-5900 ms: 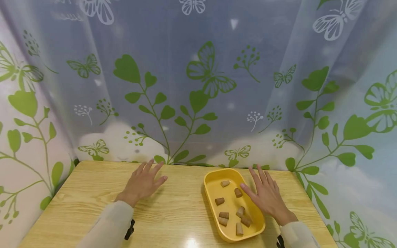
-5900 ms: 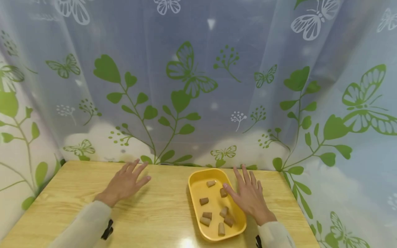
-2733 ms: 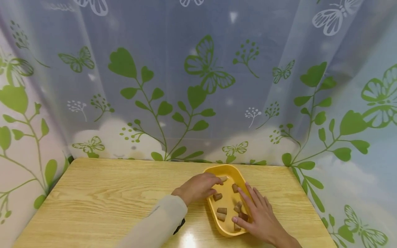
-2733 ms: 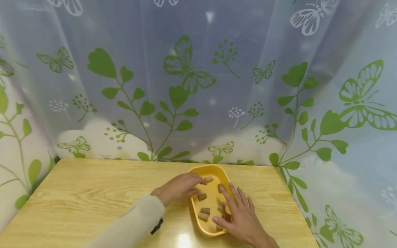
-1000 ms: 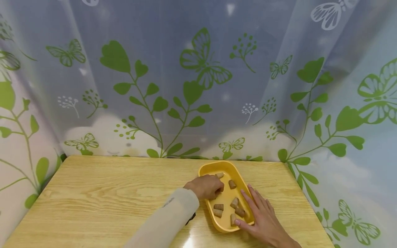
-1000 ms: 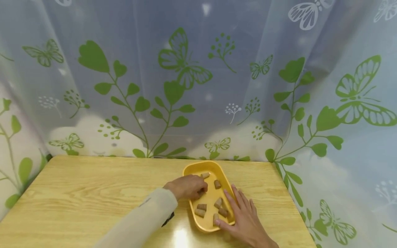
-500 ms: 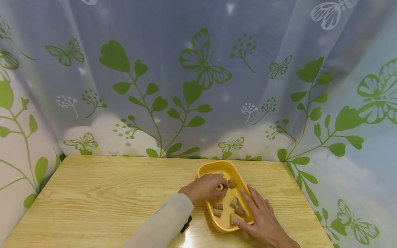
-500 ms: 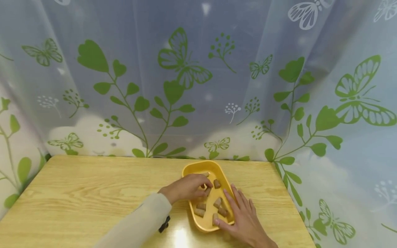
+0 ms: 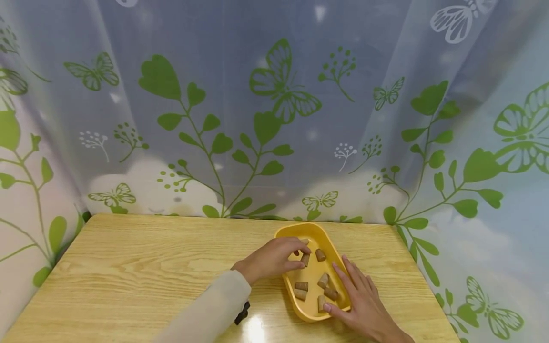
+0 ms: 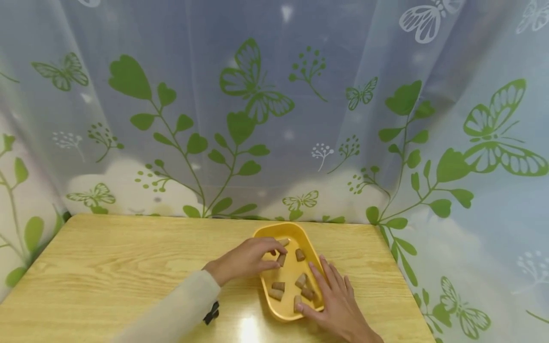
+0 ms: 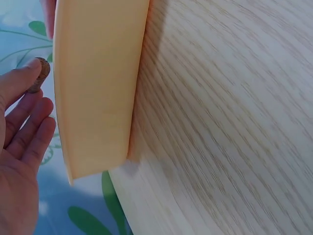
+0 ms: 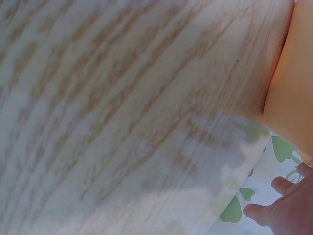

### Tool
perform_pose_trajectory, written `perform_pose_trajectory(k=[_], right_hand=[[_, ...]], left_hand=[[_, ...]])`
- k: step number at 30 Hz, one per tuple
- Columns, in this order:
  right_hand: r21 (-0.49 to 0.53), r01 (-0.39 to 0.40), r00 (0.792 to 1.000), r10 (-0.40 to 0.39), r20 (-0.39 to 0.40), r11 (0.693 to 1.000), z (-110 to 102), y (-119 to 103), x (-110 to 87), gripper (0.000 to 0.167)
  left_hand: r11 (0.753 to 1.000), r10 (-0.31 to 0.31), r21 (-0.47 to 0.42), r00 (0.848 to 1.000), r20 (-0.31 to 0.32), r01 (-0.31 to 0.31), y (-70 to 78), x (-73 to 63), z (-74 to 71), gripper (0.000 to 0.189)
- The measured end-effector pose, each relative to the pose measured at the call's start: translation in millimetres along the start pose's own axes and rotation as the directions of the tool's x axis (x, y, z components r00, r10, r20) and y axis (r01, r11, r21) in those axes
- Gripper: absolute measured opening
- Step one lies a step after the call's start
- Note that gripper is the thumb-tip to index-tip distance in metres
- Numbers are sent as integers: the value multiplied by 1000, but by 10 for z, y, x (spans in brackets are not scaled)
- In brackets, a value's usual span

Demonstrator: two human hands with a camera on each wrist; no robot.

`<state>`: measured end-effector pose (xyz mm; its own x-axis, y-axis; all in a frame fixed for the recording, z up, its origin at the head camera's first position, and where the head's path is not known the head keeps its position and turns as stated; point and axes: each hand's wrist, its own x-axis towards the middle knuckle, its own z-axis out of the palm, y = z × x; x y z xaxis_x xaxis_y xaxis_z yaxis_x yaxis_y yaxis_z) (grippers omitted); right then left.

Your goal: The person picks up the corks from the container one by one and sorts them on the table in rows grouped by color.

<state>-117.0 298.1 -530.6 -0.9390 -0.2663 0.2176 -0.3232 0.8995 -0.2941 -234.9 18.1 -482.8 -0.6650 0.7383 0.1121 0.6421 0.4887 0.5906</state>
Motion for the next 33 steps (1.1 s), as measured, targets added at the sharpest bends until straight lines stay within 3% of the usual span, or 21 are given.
perform_pose_trajectory(k=[7,15,33], right_hand=[[4,-25,999,25,23,1000,-14,-1,-4,92],[13,-28,999,28,28,1000,7,13,-7,94],[30,-34,999,32,42,999,24,7,-18,92]], left_hand=[[997,-3,-76,998,-59,-2,-100,-135,-81,38],[979,-84,-196,992,-95,64,-270,-365,-190,36],[977,-167,-163,971,-171,139,-826,-975,-332,34]])
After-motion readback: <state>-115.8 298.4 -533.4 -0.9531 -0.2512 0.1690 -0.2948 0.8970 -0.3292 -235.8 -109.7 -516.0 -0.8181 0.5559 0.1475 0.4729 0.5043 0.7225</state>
